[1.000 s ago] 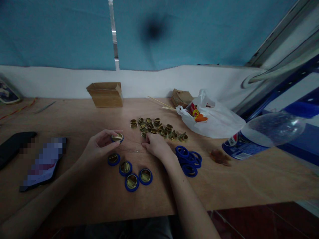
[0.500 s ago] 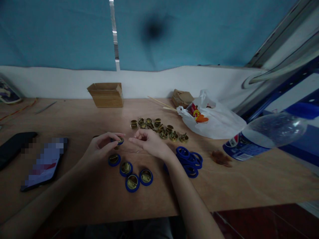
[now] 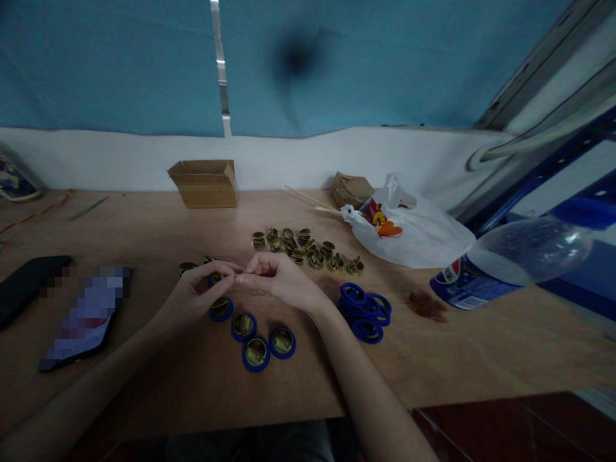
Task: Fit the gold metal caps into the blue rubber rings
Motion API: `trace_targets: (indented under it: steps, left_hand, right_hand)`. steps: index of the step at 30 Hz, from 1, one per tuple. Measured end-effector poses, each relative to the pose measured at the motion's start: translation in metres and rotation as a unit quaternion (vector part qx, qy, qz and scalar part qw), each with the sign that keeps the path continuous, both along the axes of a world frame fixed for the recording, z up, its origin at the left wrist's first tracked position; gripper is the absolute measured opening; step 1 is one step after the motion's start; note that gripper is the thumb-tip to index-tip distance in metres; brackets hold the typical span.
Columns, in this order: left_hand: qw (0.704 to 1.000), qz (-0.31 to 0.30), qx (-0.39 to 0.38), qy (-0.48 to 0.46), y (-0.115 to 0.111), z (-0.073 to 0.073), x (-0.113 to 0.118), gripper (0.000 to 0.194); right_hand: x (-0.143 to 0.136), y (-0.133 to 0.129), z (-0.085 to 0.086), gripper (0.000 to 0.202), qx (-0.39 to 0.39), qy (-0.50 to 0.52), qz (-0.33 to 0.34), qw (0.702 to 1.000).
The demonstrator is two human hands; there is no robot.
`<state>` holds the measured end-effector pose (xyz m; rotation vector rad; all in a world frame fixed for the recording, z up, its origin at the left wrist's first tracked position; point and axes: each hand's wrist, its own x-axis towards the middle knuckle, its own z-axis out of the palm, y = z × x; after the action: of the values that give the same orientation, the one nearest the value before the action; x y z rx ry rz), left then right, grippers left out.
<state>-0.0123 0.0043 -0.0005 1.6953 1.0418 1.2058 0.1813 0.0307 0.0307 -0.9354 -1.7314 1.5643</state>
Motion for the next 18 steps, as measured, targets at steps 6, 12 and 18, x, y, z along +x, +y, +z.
trace_targets:
  steps: [6, 12, 18]
  left_hand:
    - [1.0, -0.01, -0.011, -0.009, 0.0, 0.004, 0.001, 0.011]
    - [0.997, 0.016, -0.038, -0.069, 0.0, 0.005, 0.002, 0.017]
    - [0.984, -0.048, -0.084, -0.152, 0.0, -0.002, 0.0, 0.058]
  right_hand:
    - [-0.008, -0.001, -0.007, 0.027, -0.018, 0.099, 0.01, 0.995]
    - [-0.008, -0.002, -0.01, 0.023, -0.129, 0.205, 0.058, 0.968]
    - [-0.001, 0.0, -0.004, 0.025, -0.138, 0.231, 0.029, 0.963]
